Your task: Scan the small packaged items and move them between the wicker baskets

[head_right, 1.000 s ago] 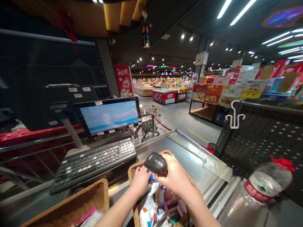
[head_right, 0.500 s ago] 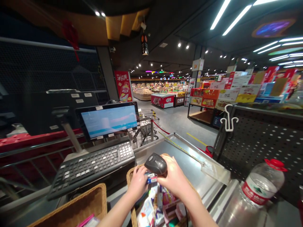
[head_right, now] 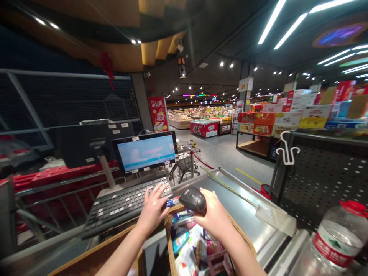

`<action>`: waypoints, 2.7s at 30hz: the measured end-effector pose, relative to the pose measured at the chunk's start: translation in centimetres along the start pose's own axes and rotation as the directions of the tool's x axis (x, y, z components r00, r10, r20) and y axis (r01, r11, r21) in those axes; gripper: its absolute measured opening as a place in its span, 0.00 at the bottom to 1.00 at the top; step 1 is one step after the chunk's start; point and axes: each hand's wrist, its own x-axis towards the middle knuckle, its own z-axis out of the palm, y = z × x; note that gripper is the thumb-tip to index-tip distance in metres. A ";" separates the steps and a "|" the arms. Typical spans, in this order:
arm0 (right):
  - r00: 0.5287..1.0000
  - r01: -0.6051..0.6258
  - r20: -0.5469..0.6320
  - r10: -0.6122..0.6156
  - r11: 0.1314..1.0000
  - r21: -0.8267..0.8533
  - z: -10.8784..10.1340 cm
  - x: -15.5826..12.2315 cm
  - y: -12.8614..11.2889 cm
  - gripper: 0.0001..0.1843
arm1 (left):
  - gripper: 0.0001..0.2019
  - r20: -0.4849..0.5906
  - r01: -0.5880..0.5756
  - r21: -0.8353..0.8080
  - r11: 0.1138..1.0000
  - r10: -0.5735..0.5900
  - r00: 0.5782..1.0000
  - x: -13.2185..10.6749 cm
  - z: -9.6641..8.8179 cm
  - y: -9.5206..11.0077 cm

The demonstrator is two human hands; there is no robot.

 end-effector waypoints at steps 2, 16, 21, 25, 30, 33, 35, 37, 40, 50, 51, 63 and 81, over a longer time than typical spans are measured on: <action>1.000 0.010 0.002 -0.010 1.000 -0.006 0.0 -0.1 -0.5 0.32 | 0.05 -0.041 -0.013 0.036 0.999 0.014 0.999 0.4 -1.2 -0.3; 0.997 0.068 0.034 -0.069 0.997 0.037 0.3 -0.1 -4.5 0.31 | 0.07 -0.239 0.029 0.222 0.975 0.026 0.971 -0.3 -6.6 -2.9; 0.992 0.097 0.076 -0.102 0.993 0.065 1.0 0.0 -6.2 0.29 | 0.07 -0.280 0.056 0.246 0.968 0.016 0.960 -1.2 -7.7 -3.6; 0.988 0.111 0.095 -0.119 0.991 0.081 1.4 0.1 -7.3 0.27 | 0.07 -0.270 0.077 0.258 0.963 -0.004 0.963 -1.9 -8.6 -3.9; 0.982 0.150 0.105 -0.157 0.986 0.071 2.2 0.2 -7.5 0.26 | 0.08 -0.259 0.088 0.260 0.962 -0.018 0.966 -2.9 -9.3 -4.2; 0.981 0.151 0.113 -0.159 0.986 0.072 2.8 0.2 -7.3 0.27 | 0.08 -0.260 0.095 0.259 0.961 -0.025 0.965 -3.3 -9.4 -4.4; 0.982 0.150 0.104 -0.157 0.986 0.077 3.0 0.2 -7.2 0.28 | 0.08 -0.256 0.103 0.262 0.960 -0.034 0.966 -3.5 -9.4 -4.6; 0.983 0.151 0.093 -0.158 0.985 0.079 3.1 0.2 -7.2 0.27 | 0.08 -0.248 0.108 0.270 0.957 -0.039 0.968 -3.7 -9.5 -4.8; 0.981 0.160 0.095 -0.167 0.984 0.080 3.1 0.2 -7.6 0.27 | 0.08 -0.240 0.111 0.280 0.953 -0.043 0.970 -4.0 -9.6 -5.1; 0.975 0.181 0.121 -0.189 0.981 0.069 4.5 0.7 -8.4 0.31 | 0.06 -0.201 0.128 0.300 0.945 -0.069 0.977 -6.3 -9.9 -6.1; 0.974 0.181 0.124 -0.189 0.981 0.071 4.8 0.7 -8.6 0.31 | 0.06 -0.198 0.132 0.300 0.945 -0.073 0.978 -6.8 -9.9 -6.3; 0.941 0.216 0.249 -0.229 0.973 0.077 9.0 -0.4 -11.6 0.27 | 0.07 -0.165 0.209 0.289 0.934 -0.166 0.972 -14.4 -10.9 -8.8; 0.893 0.220 0.372 -0.253 0.967 0.130 14.8 -3.7 -15.2 0.19 | 0.09 0.186 0.242 0.108 0.964 -0.259 0.948 -27.7 -8.5 -8.7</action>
